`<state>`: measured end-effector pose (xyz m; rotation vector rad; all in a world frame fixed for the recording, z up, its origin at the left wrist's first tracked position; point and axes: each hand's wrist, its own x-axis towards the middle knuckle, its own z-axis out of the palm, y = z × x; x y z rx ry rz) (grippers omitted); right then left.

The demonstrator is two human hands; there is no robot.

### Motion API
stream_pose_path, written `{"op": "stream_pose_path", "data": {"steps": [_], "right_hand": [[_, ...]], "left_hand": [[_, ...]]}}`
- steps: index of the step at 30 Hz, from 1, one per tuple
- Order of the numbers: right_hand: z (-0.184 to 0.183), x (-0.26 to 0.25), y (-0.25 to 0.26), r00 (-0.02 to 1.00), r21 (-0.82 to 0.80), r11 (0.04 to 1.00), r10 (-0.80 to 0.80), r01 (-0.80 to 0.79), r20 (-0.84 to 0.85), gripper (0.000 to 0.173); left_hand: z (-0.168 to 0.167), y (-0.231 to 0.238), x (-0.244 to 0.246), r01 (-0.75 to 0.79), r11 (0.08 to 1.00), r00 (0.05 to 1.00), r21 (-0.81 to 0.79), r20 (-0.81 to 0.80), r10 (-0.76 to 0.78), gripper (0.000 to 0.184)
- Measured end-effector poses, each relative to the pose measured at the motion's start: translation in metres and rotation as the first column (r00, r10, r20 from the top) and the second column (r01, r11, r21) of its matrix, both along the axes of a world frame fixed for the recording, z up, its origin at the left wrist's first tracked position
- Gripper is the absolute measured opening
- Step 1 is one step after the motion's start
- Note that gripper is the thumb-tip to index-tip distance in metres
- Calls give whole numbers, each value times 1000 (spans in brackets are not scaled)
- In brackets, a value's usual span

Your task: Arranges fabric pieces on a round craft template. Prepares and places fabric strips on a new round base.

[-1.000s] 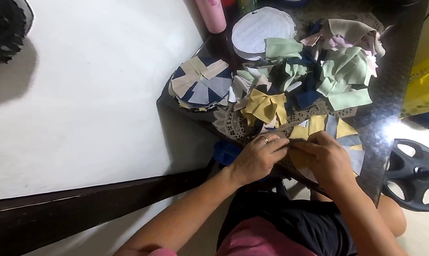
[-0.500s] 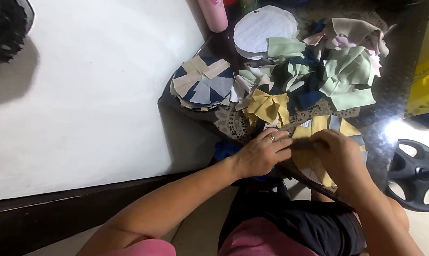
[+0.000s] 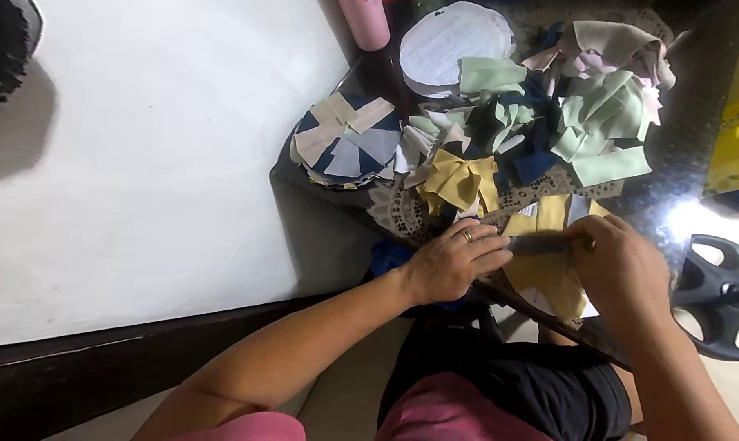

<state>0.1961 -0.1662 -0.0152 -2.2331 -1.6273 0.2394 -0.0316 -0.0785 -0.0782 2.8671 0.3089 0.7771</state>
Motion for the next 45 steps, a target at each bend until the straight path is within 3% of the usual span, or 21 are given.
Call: {"op": "stream_pose_path", "data": {"steps": [5,7,11,15,18,21,23,26,31,38,40,42,43,45], "right_hand": [[-9,-10,-10,974,250,944,188,-215,128,22],[-18,-12,-12,959,233,933,248,-276,140,27],[-20,-8,-17,973,221,948,232,-228,5,30],[-17,8,-35,979,364,926,161,-105,-126,32],[-23,26,-52,972,449,893,83,25,-220,29],[-30,36,-58,931,503,848,33,167,-365,27],[-34,34,-57,904,539,813,37,220,-426,27],[-42,25,-53,881,581,770,53,264,-470,27],[-54,19,-52,871,601,736,34,311,-491,28],[-55,18,-52,855,605,723,39,334,-517,28],[-57,18,-52,852,613,714,43,340,-522,28],[-58,19,-52,852,628,700,53,340,-520,28],[-59,19,-51,854,634,696,57,338,-518,28],[-60,20,-52,852,642,685,57,346,-520,27]], "left_hand": [[-1,0,-1,6,1000,1000,-26,-6,-6,33],[-3,0,-1,3,1000,1000,-4,6,-3,32],[-10,1,-5,6,1000,991,7,135,-7,30],[-3,-4,-6,-77,948,906,-309,375,196,22],[12,-10,1,-75,855,842,-513,427,330,22],[28,-20,22,-125,852,899,-508,305,314,27],[38,-31,44,-229,870,955,-437,74,289,33],[46,-46,78,-336,863,934,-377,-248,255,54],[41,-51,105,-408,847,872,-340,-420,252,75],[38,-49,106,-409,858,847,-309,-479,231,77],[36,-50,103,-382,866,878,-321,-420,231,74],[32,-50,97,-332,880,942,-340,-163,293,58],[34,-47,92,-337,882,939,-330,-43,342,47],[48,-38,77,-444,841,886,-309,-14,463,33]]}}
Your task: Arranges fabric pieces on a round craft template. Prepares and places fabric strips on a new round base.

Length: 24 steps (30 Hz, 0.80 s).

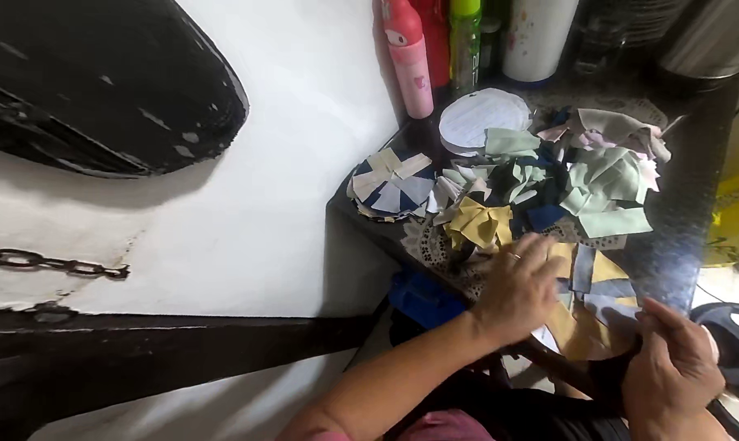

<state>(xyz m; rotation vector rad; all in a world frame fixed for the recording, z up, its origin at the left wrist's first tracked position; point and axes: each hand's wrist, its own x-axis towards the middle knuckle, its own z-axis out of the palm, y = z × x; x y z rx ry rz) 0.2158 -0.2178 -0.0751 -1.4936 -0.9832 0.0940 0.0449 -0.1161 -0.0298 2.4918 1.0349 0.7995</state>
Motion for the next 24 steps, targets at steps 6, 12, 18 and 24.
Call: {"op": "stream_pose_path", "data": {"steps": [6,12,18,24], "right_hand": [[0,-2,1,1000,24,1000,-10,11,-28,27],[-1,-2,1,1000,41,999,-12,13,-25,26],[-1,-1,1,1000,33,999,-15,16,-23,26],[-1,-1,2,1000,32,999,-11,12,-17,25]], "left_hand": [[24,68,-51,-255,941,935,-222,-305,181,28],[52,129,-76,-180,752,968,-634,22,250,24],[51,164,-90,-35,492,880,-870,206,427,29],[59,166,-93,12,570,831,-822,325,452,20]]}}
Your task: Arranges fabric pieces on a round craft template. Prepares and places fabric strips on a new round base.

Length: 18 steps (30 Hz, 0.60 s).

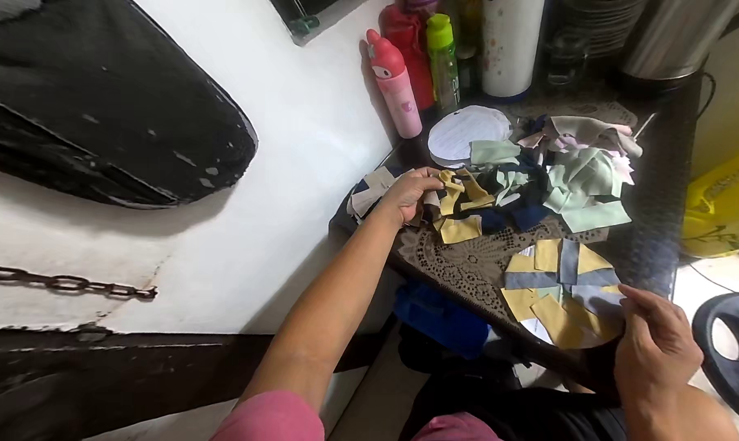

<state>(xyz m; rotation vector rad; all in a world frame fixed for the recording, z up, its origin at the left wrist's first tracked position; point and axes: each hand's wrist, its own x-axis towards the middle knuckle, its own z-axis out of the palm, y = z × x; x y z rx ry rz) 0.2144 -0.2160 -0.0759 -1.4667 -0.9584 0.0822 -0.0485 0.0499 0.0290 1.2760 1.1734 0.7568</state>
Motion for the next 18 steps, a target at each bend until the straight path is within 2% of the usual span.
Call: {"op": "stream_pose_path", "data": {"steps": [2,4,6,8,9,10,12,13,14,16,18], "right_hand": [[0,1,0,1000,-6,1000,4,-4,3,25],[-1,1,0,1000,4,1000,5,-5,3,25],[-3,1,0,1000,5,1000,2,-2,-2,25],[-1,0,0,1000,-8,1000,-3,3,-2,25],[1,-1,0,1000,-14,1000,-6,6,-3,25],[1,-1,0,1000,-16,1000,-10,10,-3,25],[1,-1,-1,1000,-18,1000,-18,17,-2,25],[1,-1,-2,1000,-16,1000,-13,13,-2,25],[1,-1,-1,1000,-12,1000,-10,10,-2,25],[0,0,-1,1000,8,1000,-11,11,-5,25],[-1,1,-2,999,43,999,-23,24,-26,25]], "left_hand": [[1,4,2,0,985,996,174,-88,15,19],[2,8,6,91,918,955,386,-296,30,22],[5,7,10,321,808,802,494,-596,46,25],[3,1,14,544,717,600,436,-800,32,28],[-1,-4,16,588,685,550,431,-834,52,29],[-4,-13,19,602,646,550,470,-830,92,28],[-9,-39,25,604,555,605,572,-782,149,21],[-11,-53,26,627,552,592,550,-797,122,18],[-12,-64,27,655,591,539,471,-839,71,18],[-13,-77,30,663,711,389,234,-919,-60,27],[-20,-80,29,653,738,339,171,-937,-83,27]]}}
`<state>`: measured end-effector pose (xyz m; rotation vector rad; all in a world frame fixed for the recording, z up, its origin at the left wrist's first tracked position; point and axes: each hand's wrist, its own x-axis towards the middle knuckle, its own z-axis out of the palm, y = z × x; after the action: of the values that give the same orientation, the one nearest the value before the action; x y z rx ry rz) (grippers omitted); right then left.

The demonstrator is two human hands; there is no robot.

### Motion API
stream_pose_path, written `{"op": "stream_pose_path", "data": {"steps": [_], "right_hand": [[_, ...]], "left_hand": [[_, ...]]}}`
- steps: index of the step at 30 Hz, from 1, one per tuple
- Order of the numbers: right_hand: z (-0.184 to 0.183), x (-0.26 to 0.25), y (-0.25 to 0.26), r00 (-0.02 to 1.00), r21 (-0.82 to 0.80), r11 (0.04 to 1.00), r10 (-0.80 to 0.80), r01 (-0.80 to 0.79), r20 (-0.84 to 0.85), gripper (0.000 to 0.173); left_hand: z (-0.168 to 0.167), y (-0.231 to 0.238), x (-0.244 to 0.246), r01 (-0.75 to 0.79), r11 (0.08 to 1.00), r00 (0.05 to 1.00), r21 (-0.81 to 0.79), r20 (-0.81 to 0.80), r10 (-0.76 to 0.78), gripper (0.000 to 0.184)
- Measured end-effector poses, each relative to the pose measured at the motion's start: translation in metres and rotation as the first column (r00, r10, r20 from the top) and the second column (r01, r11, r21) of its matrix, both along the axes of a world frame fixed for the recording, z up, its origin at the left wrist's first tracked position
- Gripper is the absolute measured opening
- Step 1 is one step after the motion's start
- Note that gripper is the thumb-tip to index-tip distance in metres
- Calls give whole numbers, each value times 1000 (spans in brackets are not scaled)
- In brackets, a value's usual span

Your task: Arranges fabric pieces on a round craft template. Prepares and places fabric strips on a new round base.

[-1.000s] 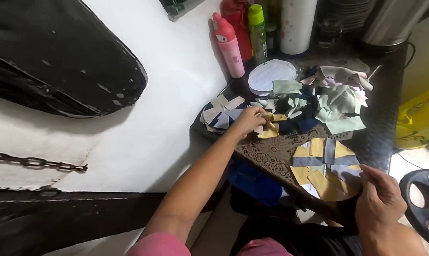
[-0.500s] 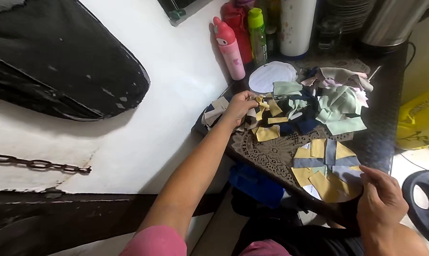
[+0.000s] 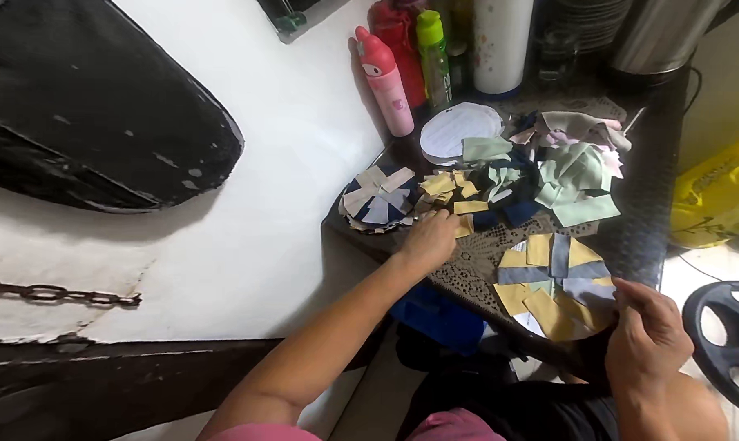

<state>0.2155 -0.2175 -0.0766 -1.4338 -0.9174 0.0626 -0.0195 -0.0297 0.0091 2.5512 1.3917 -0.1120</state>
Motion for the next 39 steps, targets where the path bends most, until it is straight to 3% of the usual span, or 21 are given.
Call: {"op": "stream_pose_path", "data": {"steps": [4,8,13,16,18,20,23,25,27,29,33,36,39], "right_hand": [[0,1,-2,995,76,996,-46,53,-94,26],[1,0,-3,991,99,994,-36,49,-127,26],[1,1,-3,993,83,996,-12,22,-120,26],[-1,2,-2,994,92,996,-1,12,-112,25],[-1,1,-2,994,91,996,3,7,-113,26],[1,1,-2,994,86,996,0,9,-113,26],[1,0,-3,994,82,997,9,0,-111,25],[1,1,-3,994,83,996,18,-9,-107,24],[2,0,-3,994,73,997,12,-4,-107,24],[3,0,-4,994,63,998,6,1,-108,25],[2,0,-3,993,63,998,10,-2,-119,26],[1,1,-4,995,60,998,9,-3,-103,25],[1,1,-4,995,63,998,5,1,-104,25]], "left_hand": [[-10,5,-11,13,995,993,95,115,-24,19],[9,27,-24,-152,981,942,-119,284,180,19],[29,46,-42,-265,911,716,-317,568,406,19],[31,58,-49,-282,911,565,-300,716,410,18],[33,55,-50,-290,939,591,-187,736,329,17],[36,41,-47,-229,967,689,-111,683,242,16],[30,32,-42,-90,985,754,-144,637,162,16],[29,37,-42,-92,977,730,-192,655,197,17],[28,48,-46,-204,970,727,-130,644,239,18],[27,56,-52,-295,950,790,-98,534,301,20],[14,59,-55,-306,936,879,-175,325,348,29],[11,63,-54,-331,934,829,-132,433,355,21],[18,70,-54,-337,918,677,-209,624,390,17]]}}
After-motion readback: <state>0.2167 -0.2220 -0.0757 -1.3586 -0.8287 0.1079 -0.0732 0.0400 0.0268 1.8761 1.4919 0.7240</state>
